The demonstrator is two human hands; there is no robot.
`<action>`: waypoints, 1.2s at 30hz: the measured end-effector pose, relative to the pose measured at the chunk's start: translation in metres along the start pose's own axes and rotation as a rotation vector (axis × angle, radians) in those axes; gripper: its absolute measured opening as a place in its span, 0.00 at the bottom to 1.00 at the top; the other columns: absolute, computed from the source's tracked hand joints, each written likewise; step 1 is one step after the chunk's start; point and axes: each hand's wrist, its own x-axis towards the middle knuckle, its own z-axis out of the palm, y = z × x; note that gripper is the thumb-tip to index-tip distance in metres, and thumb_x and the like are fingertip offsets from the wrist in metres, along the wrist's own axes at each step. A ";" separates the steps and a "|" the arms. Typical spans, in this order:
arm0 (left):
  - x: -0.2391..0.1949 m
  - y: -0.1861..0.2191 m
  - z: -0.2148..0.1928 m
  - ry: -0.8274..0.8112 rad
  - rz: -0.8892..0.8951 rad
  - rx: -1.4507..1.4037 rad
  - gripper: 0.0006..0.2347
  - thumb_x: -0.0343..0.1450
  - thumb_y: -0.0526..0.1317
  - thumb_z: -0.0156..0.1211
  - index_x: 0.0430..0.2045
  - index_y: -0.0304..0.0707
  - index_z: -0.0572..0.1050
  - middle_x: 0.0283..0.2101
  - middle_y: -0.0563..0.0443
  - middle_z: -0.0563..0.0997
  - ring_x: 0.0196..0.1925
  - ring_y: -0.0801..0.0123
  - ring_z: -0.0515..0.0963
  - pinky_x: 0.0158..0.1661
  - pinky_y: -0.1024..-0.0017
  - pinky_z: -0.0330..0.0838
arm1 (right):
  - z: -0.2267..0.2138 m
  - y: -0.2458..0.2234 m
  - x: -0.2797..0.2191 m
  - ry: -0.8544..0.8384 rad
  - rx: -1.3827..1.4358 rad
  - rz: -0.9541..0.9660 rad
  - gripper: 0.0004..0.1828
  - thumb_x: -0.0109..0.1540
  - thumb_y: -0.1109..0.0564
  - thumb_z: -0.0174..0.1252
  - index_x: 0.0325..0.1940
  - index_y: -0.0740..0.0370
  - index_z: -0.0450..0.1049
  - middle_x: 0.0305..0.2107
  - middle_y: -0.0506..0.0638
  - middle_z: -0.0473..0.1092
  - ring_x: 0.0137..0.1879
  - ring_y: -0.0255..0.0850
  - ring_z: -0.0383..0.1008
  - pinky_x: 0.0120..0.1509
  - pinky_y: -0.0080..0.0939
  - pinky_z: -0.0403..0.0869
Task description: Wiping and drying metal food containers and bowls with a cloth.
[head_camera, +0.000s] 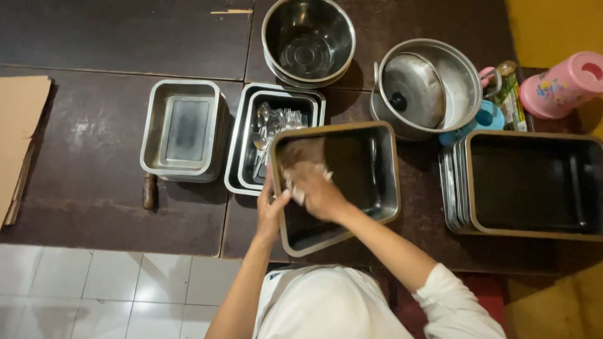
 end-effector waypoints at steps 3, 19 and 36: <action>0.001 -0.003 0.005 -0.078 0.060 0.072 0.40 0.67 0.43 0.63 0.76 0.38 0.49 0.72 0.42 0.65 0.68 0.61 0.68 0.66 0.67 0.59 | 0.004 0.016 0.002 -0.260 -0.156 0.431 0.28 0.57 0.69 0.55 0.63 0.65 0.70 0.52 0.63 0.73 0.64 0.60 0.70 0.70 0.54 0.64; -0.001 -0.033 0.019 -0.100 -0.069 0.087 0.39 0.68 0.45 0.63 0.75 0.37 0.50 0.75 0.39 0.60 0.73 0.59 0.62 0.69 0.66 0.52 | -0.041 0.010 -0.002 0.207 -0.305 0.249 0.23 0.59 0.60 0.64 0.60 0.56 0.76 0.58 0.54 0.74 0.65 0.52 0.74 0.68 0.48 0.73; 0.005 -0.019 0.031 -0.103 0.025 0.116 0.41 0.57 0.36 0.56 0.71 0.28 0.55 0.71 0.44 0.64 0.70 0.63 0.65 0.65 0.72 0.57 | -0.065 0.021 0.038 0.317 -0.474 0.164 0.17 0.64 0.58 0.52 0.56 0.51 0.77 0.57 0.49 0.73 0.73 0.51 0.65 0.79 0.62 0.54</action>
